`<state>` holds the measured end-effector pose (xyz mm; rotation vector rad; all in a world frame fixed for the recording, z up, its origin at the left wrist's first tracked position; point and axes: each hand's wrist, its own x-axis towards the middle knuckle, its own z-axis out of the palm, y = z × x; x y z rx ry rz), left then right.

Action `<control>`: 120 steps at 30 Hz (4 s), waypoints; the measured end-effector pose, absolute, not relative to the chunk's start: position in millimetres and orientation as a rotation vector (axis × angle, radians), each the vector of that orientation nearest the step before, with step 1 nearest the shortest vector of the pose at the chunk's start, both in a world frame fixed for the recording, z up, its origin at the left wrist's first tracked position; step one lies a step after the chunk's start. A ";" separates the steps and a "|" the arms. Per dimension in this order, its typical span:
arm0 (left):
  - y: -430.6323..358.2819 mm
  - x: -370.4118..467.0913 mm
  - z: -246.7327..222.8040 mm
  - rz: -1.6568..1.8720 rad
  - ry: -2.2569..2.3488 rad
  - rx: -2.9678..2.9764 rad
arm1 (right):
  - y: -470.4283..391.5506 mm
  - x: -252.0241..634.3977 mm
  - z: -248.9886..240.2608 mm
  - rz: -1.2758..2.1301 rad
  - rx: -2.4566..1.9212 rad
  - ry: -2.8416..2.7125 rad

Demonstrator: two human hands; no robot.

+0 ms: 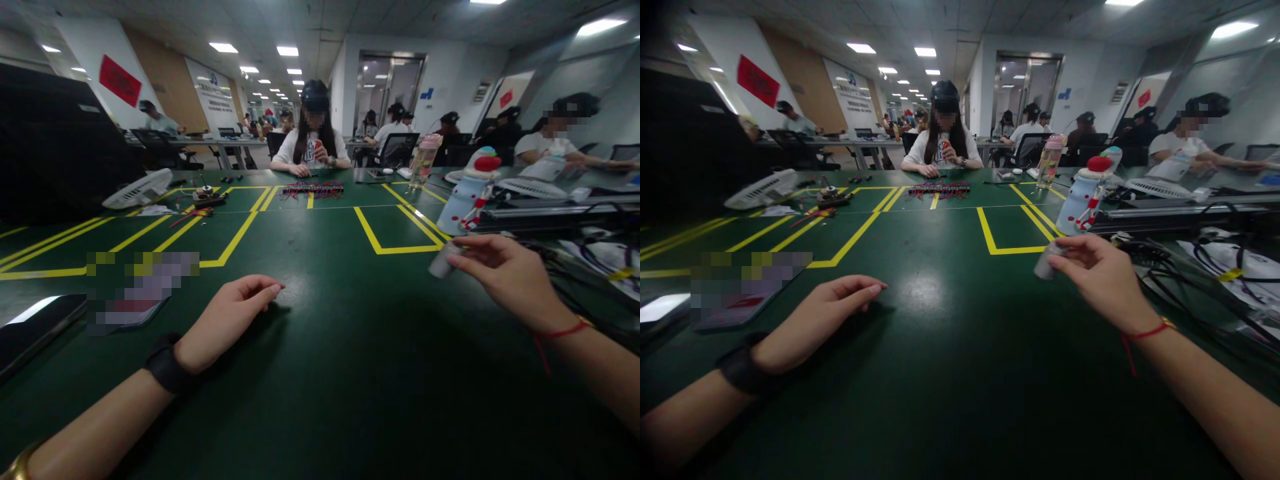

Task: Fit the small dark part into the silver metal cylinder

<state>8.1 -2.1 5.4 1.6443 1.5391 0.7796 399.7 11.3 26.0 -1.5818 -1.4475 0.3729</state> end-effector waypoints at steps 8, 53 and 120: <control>-33.1 66.6 21.5 1.019 1.140 2.268 | -15.1 266.4 6.6 2.145 -0.885 -0.759; -8.8 73.0 4.0 0.683 1.166 2.133 | -8.1 275.3 -4.8 0.807 -0.857 -2.029; -4.0 -1.3 0.3 0.835 1.778 1.693 | 34.7 422.3 41.3 -0.440 -1.725 -2.006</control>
